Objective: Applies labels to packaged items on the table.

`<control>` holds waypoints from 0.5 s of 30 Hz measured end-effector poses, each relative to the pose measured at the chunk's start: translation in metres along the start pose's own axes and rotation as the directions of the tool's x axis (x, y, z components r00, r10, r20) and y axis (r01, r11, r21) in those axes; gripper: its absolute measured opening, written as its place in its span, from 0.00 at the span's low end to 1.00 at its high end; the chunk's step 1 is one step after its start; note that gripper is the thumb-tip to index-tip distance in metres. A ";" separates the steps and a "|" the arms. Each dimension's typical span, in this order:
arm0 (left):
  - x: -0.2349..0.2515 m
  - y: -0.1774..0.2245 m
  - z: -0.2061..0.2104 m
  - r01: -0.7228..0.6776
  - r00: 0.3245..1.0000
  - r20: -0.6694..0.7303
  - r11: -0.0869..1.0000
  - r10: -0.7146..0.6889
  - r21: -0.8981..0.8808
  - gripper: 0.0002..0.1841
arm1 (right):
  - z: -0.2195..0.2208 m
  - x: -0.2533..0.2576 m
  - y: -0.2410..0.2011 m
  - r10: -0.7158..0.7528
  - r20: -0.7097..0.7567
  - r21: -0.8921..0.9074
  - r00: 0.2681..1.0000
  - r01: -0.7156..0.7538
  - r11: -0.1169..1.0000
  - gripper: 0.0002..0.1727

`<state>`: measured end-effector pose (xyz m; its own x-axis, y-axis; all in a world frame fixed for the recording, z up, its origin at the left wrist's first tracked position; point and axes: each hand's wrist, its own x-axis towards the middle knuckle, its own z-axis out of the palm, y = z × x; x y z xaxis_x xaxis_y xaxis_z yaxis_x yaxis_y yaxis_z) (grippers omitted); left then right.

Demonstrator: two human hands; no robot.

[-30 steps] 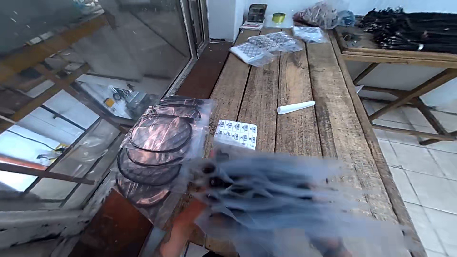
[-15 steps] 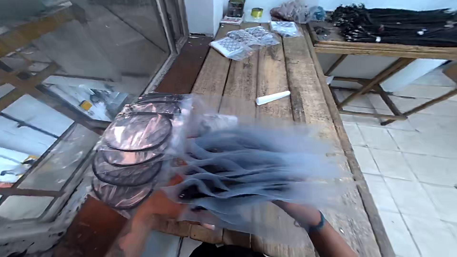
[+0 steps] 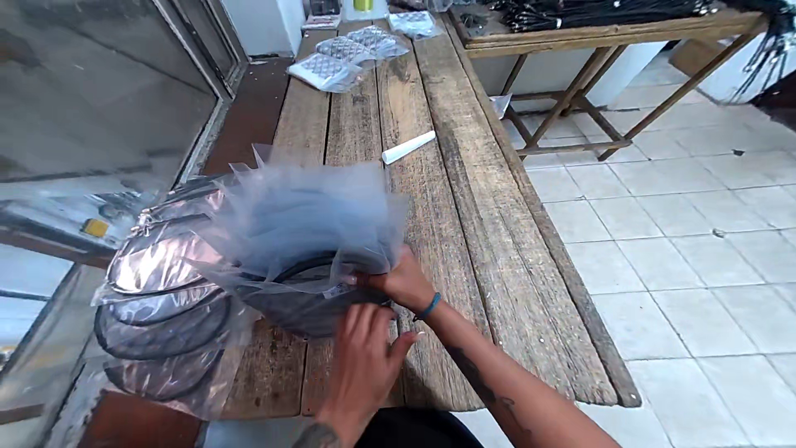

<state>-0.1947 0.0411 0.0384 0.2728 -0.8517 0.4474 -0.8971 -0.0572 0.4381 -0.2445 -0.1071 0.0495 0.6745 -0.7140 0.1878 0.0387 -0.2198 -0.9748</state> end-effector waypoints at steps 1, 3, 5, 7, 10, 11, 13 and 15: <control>0.002 0.003 0.021 -0.035 0.999 0.012 0.999 0.036 -0.008 0.29 | 0.000 0.000 -0.001 0.004 0.009 -0.017 1.000 -0.003 1.000 0.21; 0.001 0.003 0.040 -0.150 0.987 -0.067 0.988 0.147 -0.030 0.23 | -0.002 0.000 -0.005 0.035 0.032 -0.037 0.999 -0.033 0.999 0.21; -0.003 -0.008 0.033 -0.245 0.961 -0.135 0.969 0.240 -0.023 0.20 | -0.005 0.000 -0.007 0.059 0.051 -0.046 0.997 -0.057 0.997 0.23; -0.007 -0.025 0.016 -0.273 0.947 -0.174 0.962 0.269 0.001 0.20 | -0.008 -0.001 -0.009 0.087 0.080 -0.061 0.993 -0.082 0.995 0.24; 0.004 -0.013 -0.010 -0.078 0.979 -0.205 0.934 0.006 -0.350 0.19 | -0.008 -0.001 -0.013 0.076 0.108 -0.069 0.991 -0.069 0.995 0.23; 0.010 0.006 -0.016 0.036 0.976 -0.152 0.805 -0.155 -0.592 0.17 | -0.007 -0.001 -0.014 0.069 0.119 -0.074 0.991 -0.060 0.995 0.23; 0.016 0.037 -0.027 0.232 0.942 0.091 0.430 -0.324 -0.872 0.15 | -0.005 -0.003 -0.014 0.051 0.140 -0.087 0.989 -0.039 0.995 0.24; 0.014 0.030 -0.053 0.423 0.892 0.364 0.213 -0.268 -0.881 0.14 | -0.004 -0.007 -0.011 0.063 0.163 -0.103 0.985 -0.046 0.994 0.25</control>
<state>-0.1992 0.0547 0.0990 0.3572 -0.9340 -0.0021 0.2302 0.0859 0.9693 -0.2525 -0.1024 0.0593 0.7865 -0.6088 0.1040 -0.0687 -0.2537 -0.9648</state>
